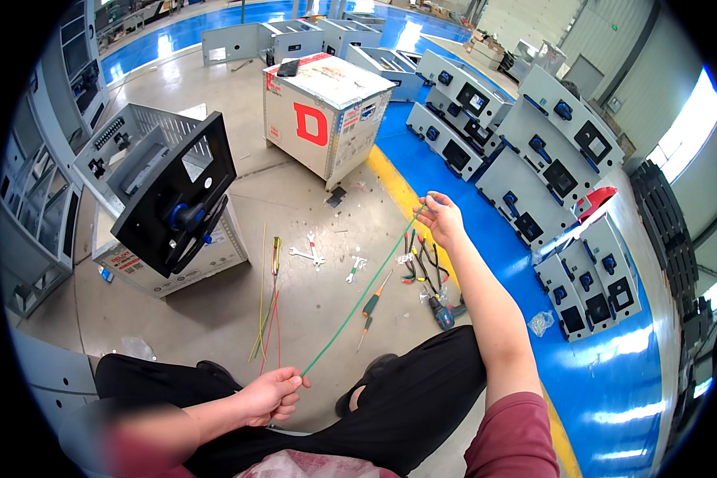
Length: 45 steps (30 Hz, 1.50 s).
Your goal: The person sits on the floor and strips the insulation from the ends of several colored wires by hand. They handle yellow, green, and red wires sequentially, pulling off the outer sheath to expose the inner conductor.
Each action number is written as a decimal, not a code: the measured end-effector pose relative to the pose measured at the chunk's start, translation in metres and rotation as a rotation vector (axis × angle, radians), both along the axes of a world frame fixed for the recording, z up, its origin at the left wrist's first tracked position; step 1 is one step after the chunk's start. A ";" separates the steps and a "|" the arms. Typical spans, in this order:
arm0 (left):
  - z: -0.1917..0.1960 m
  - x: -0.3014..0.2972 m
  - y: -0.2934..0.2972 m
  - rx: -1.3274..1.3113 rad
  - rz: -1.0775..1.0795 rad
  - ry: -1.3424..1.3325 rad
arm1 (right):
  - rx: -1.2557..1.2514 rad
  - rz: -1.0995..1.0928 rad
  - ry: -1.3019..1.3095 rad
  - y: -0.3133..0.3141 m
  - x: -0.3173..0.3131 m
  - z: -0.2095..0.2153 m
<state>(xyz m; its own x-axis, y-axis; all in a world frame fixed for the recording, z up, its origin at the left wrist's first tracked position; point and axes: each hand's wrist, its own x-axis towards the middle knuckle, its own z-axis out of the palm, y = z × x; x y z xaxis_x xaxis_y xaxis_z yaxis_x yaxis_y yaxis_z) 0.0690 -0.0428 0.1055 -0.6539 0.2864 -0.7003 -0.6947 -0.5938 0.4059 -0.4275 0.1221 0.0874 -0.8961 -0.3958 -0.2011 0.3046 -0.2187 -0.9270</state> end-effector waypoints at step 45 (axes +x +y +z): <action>-0.001 0.002 -0.051 0.087 0.171 0.062 | -0.053 0.454 0.054 -0.078 0.103 0.019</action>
<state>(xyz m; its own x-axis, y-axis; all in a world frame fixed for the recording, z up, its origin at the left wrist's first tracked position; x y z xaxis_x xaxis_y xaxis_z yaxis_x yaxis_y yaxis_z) 0.0713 -0.0933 0.1047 -0.7395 0.2251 -0.6344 -0.5560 -0.7356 0.3871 -0.3241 0.0436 0.1062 -0.6381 -0.7593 -0.1275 0.3319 -0.1218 -0.9354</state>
